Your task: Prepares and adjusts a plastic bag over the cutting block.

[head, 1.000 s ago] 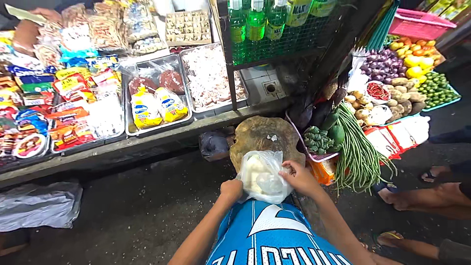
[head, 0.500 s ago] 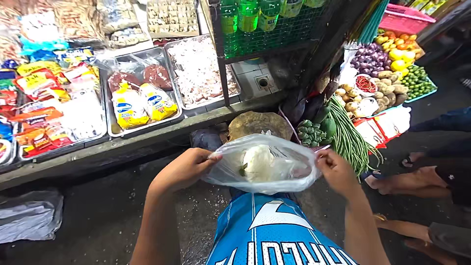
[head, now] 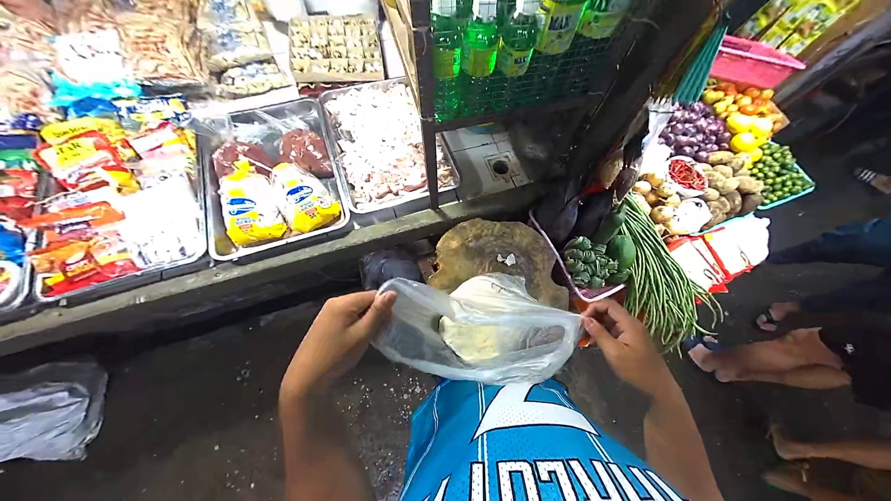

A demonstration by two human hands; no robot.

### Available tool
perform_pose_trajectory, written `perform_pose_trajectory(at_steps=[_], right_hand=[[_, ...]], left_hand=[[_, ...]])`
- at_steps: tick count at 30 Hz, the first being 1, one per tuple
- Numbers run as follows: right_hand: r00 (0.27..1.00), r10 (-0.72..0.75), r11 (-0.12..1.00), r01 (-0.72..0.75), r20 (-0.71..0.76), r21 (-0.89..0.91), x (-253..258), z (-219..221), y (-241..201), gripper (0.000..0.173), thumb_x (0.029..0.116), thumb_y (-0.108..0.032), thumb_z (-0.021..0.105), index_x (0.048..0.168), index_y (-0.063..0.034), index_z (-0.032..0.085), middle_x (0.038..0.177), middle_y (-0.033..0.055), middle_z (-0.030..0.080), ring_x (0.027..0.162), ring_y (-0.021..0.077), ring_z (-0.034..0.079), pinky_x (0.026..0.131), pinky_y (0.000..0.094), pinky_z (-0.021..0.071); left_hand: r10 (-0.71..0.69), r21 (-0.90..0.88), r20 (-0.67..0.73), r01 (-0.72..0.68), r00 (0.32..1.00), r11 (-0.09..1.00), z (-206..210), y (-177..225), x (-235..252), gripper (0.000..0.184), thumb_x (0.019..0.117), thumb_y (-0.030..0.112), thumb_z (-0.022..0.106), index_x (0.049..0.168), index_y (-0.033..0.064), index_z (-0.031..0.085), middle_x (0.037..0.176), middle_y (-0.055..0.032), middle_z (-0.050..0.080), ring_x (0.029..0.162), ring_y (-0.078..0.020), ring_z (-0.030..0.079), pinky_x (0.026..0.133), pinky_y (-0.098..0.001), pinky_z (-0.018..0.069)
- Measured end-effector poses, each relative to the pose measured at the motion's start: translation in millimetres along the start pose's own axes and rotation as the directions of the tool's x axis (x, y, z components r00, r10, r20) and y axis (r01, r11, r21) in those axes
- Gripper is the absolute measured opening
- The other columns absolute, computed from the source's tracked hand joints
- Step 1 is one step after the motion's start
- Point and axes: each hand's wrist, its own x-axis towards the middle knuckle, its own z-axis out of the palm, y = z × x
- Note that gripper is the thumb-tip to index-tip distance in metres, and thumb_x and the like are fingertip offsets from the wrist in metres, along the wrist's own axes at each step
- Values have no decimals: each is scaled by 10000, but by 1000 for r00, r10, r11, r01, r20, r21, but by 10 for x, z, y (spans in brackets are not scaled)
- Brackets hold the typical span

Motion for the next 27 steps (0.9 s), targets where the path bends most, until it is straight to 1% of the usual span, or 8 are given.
perform_pose_trajectory(at_steps=[3,7,10,12,15,18,22,27], right_hand=[[997,-67,984,72,-33,161,157,8,-139,148,1037,-158,533,1105,-46,601,890,48,715,783,185,715,736,371,639],[999,-30,998,29,-30,-47,429,187,-21,209,1017,-105,550,1186,-14,631,1124,109,713,1012,225,713,886,414,625],[955,176,919,-73,240,-386,569,670,527,727,872,-64,717,1544,-86,441,1607,289,329,1468,485,350,1154,668,363],[941,175,961,-100,290,-256,392,1108,790,755,934,-144,669,1609,-86,336,1662,277,229,1540,435,234,1239,595,255],[941,206,897,-292,270,333,-43,1418,346,343,972,-83,640,1294,37,642,1305,162,663,1235,143,610,1097,294,476],[928,117,989,-76,353,-127,-190,1410,304,370,971,-183,659,1231,79,671,1230,217,696,1209,238,639,1086,375,475],[888,95,971,16,451,-237,419,1490,382,889,775,-418,863,1468,11,508,1471,209,552,1390,309,512,1184,492,404],[964,-170,953,213,203,-217,333,1358,1042,1594,441,-829,838,1613,37,192,1679,267,181,1563,385,206,1258,543,274]], left_hand=[[-71,-567,-52,28,996,823,338,-639,113,359,1024,395,604,1167,86,716,999,-98,745,847,-206,727,771,-402,631],[-147,-46,113,153,983,987,1059,-1407,5,1069,692,254,923,1556,2,346,1541,-210,455,1423,-311,458,1198,-498,382],[1,227,177,-42,984,973,1620,-1230,-101,1343,465,533,971,1553,7,385,1621,-283,306,1514,-483,243,1186,-708,239],[60,206,193,-100,979,973,1857,-963,-107,1409,481,645,927,1603,56,311,1664,-263,215,1537,-468,194,1192,-717,206],[242,102,113,-253,964,962,2096,-708,-49,1022,658,578,883,1457,44,535,1531,-195,490,1435,-364,445,1197,-620,319],[338,135,-64,-327,939,935,2073,-574,-26,289,860,329,758,1086,150,742,1134,-17,734,1114,-210,662,1000,-507,506],[-31,-282,-231,-37,972,959,1724,-535,-214,375,875,208,709,1149,-46,679,1091,-105,730,1054,-140,686,984,-361,557],[-448,-843,-213,69,868,534,1649,-639,-464,593,926,91,609,1455,-19,363,1269,-93,617,1136,-89,613,985,-310,535]])
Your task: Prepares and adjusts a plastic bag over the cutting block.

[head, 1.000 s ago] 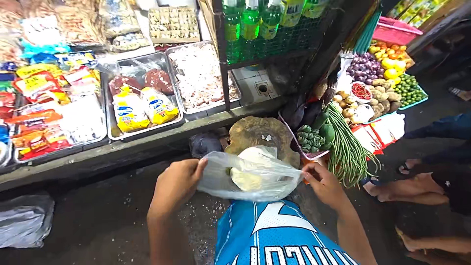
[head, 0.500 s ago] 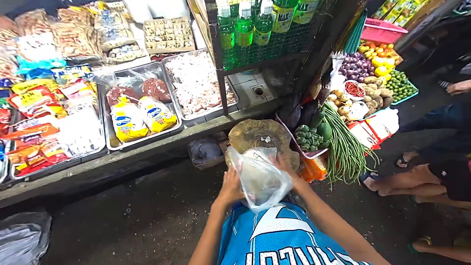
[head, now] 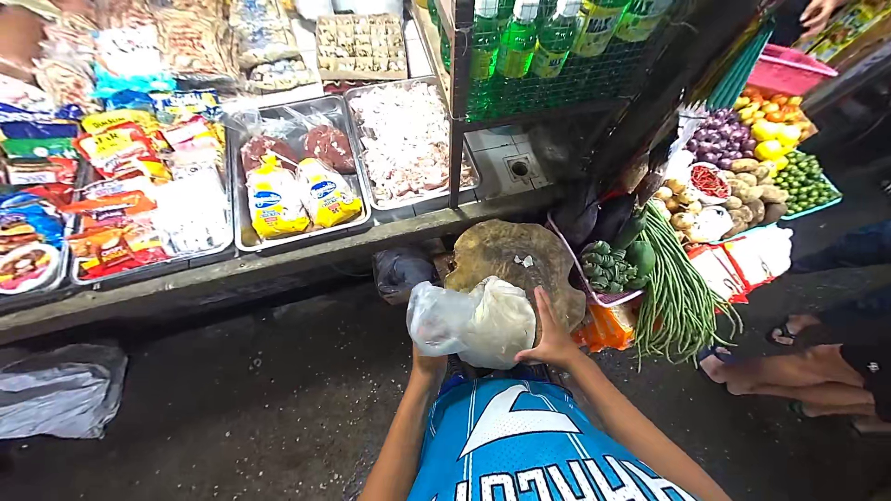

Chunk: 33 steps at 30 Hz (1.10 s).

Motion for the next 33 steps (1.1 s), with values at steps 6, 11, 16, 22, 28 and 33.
perform_pose_trajectory(at_steps=[6,11,16,22,28,33], right_hand=[[859,361,919,-395,364,20,146,-8,-1290,553,848,-143,805,1325,59,612,1328,149,664,1249,136,588,1105,291,428],[999,34,979,-30,-17,200,268,577,-444,588,819,-283,802,1212,122,637,1125,229,719,1091,249,695,998,376,547],[934,329,913,-278,-136,297,392,670,-539,696,830,-205,825,1369,124,532,1346,253,624,1312,244,579,1159,368,429],[971,239,971,-239,2,24,294,579,-659,712,818,-346,833,1327,98,605,1328,280,637,1312,348,584,1154,486,425],[890,-439,896,422,-127,-140,380,153,-1222,245,841,-231,773,956,-17,739,1031,175,725,1066,307,681,972,443,556],[977,205,975,-209,-54,-75,206,-571,-1547,705,896,-649,659,1168,0,701,1124,160,703,1049,248,691,952,445,572]], left_hand=[[177,394,514,-414,839,821,535,128,99,289,949,68,624,1217,-39,644,1114,-109,716,1053,-146,681,986,-366,557],[73,378,510,-299,857,876,26,112,410,424,897,30,687,1312,-9,606,1263,-128,676,1142,-201,671,992,-398,577],[-237,922,237,-141,942,361,-556,-347,585,1352,572,676,895,1596,26,297,1663,-231,242,1527,-462,218,1206,-641,260],[-81,846,484,-442,871,297,16,-505,489,1064,639,697,837,1401,3,571,1504,-240,502,1462,-435,379,1195,-678,250],[-357,743,556,-255,751,619,343,230,416,483,927,143,703,1310,-125,579,1278,-280,635,1245,-302,593,1106,-432,424],[-328,540,627,-91,707,837,600,340,593,368,888,160,752,1200,-7,650,1069,-33,718,999,-32,661,949,-276,541]])
